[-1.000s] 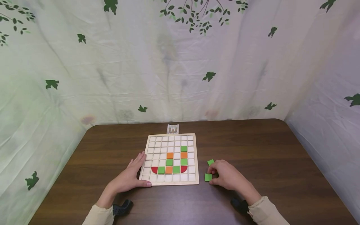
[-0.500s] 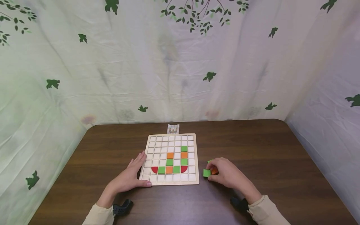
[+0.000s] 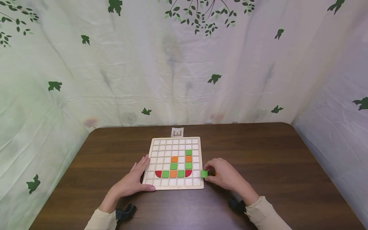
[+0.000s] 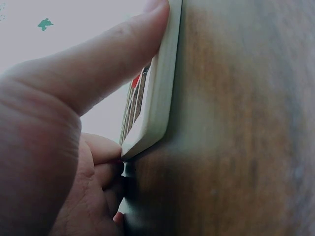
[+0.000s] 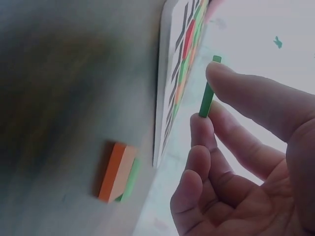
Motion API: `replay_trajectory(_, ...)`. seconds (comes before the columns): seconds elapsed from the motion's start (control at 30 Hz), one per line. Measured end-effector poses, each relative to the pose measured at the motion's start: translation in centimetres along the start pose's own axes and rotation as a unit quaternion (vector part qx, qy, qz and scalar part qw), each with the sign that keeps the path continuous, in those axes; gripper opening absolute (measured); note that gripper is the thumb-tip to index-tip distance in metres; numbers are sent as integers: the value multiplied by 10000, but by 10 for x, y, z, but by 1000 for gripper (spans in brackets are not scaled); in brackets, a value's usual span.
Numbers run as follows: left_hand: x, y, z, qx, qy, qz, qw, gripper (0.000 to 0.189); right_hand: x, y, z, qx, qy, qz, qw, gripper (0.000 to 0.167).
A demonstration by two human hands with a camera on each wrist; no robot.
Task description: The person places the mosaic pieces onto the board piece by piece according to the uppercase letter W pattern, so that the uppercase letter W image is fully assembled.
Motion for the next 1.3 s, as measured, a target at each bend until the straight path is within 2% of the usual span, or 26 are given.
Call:
replay_trajectory(0.23,1,-1,0,6,-6,5,10000,126,6,-10,8,-345,31,-84,9994,23)
replay_trajectory(0.43,1,1,0,-17,45,9,10000,126,15,-20,13,-341,-24,-34,9994,22)
replay_trajectory(0.9,2,2,-2,-2,144,31,9999,125,37,-40,31,-630,-317,-8,9975,18)
replay_trajectory(1.3,0,0,0,4,85,8,10000,125,47,-58,49,-728,-292,-22,9969,20)
Point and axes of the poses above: each hand's wrist, its own y-axis away from the middle knuckle, its own x-axis out of the palm, z = x × y, the point moved 5 cm from there along -y, towards the middle knuckle, and after that the axes turned 15 degrees about -y, right-handed, at the moved point
